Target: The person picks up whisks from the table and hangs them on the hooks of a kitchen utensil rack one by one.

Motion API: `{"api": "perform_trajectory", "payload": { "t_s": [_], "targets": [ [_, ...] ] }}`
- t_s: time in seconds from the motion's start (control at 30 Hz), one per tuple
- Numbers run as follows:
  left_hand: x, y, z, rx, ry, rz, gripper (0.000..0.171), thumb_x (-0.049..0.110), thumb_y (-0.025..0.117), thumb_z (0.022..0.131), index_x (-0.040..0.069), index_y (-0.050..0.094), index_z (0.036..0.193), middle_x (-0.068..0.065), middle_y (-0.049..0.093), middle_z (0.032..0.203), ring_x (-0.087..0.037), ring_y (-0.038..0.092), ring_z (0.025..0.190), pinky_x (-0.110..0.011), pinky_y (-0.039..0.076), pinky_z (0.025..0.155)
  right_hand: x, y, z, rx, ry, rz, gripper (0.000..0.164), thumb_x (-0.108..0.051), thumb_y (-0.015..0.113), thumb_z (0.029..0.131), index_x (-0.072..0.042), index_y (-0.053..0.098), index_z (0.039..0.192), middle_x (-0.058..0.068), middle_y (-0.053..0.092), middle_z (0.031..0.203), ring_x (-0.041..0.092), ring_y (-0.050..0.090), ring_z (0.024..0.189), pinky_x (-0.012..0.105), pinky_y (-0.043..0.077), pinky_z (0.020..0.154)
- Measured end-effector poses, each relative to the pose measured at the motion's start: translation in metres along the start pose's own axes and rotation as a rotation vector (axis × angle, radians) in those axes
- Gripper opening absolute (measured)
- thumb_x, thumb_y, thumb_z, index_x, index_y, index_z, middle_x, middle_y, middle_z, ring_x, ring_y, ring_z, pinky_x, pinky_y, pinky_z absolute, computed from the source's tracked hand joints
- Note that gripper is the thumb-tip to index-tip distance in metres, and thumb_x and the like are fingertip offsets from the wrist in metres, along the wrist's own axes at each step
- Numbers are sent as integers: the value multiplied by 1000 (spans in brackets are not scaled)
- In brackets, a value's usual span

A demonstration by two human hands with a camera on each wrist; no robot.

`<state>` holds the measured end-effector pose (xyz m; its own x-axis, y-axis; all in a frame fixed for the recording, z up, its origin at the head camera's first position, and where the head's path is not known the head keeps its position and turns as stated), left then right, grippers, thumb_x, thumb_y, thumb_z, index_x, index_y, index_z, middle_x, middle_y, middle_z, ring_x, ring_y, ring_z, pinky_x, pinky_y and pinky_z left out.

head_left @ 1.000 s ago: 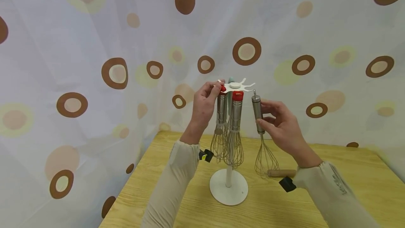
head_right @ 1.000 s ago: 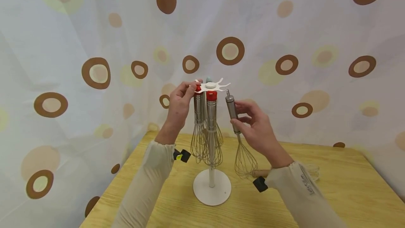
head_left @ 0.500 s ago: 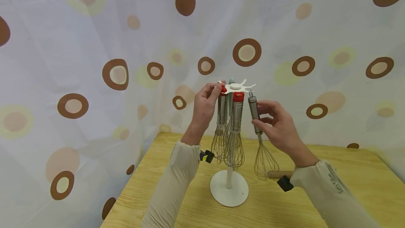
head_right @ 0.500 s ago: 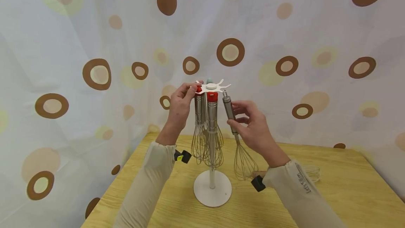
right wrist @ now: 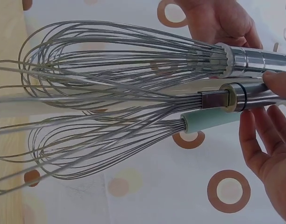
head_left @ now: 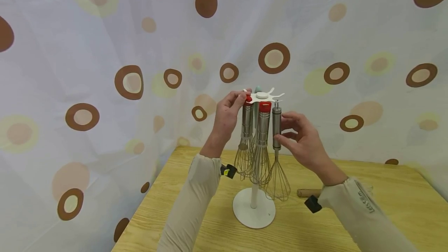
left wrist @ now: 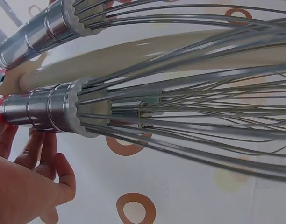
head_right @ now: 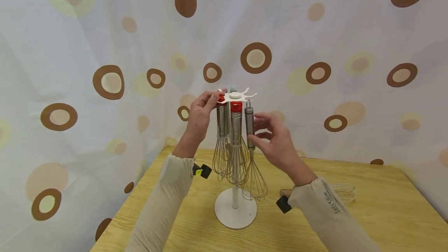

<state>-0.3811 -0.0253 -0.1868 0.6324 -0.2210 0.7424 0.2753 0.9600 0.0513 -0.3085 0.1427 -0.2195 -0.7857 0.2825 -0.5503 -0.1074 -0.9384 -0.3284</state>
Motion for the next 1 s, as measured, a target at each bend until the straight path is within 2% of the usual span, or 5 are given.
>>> {"api": "perform_trajectory", "payload": {
  "t_s": [0.27,0.4,0.53,0.8,1.0],
  "targets": [
    [-2,-2,1,-3,-16,15,30,16,49,100,-7,60,116,-16,56,129,-14,48,124,-28,40,100,18,-7,-13,-17,60,-24,52,17,65,79,5,46,126,9,56,105,9,59,91,17,50,75],
    [4,-9,-1,82,31,99,28,12,55,97,-5,62,118,-17,62,118,-20,59,108,-29,48,89,35,-13,-24,-44,120,-67,47,11,64,84,4,47,127,9,56,105,5,58,91,15,49,75],
    [18,-15,-6,184,131,219,27,12,61,93,-1,64,117,-14,65,110,-20,60,98,-29,49,84,57,-19,-35,-87,197,-142,43,3,64,88,1,48,128,12,58,105,3,58,89,15,49,75],
    [41,-9,-19,202,310,315,23,14,53,98,-2,66,110,-12,63,120,-14,58,109,-32,48,83,123,-27,-73,-287,341,-343,34,-18,63,92,-7,55,124,7,62,105,18,60,91,27,51,75],
    [50,-2,-28,161,327,313,21,11,63,91,-2,69,107,-13,60,125,-17,54,116,-33,48,85,163,-34,-107,-466,414,-296,31,-16,65,91,-4,60,120,10,60,111,27,58,98,28,51,77]
  ]
}}
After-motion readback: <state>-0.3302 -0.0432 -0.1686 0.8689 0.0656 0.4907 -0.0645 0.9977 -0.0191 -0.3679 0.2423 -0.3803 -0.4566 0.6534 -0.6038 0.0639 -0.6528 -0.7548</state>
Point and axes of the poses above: each hand's wrist, its own z-axis towards the middle knuckle, its own y-axis out of the palm, x = y × z, the point moved 10 cm from there along z, towards the middle knuckle
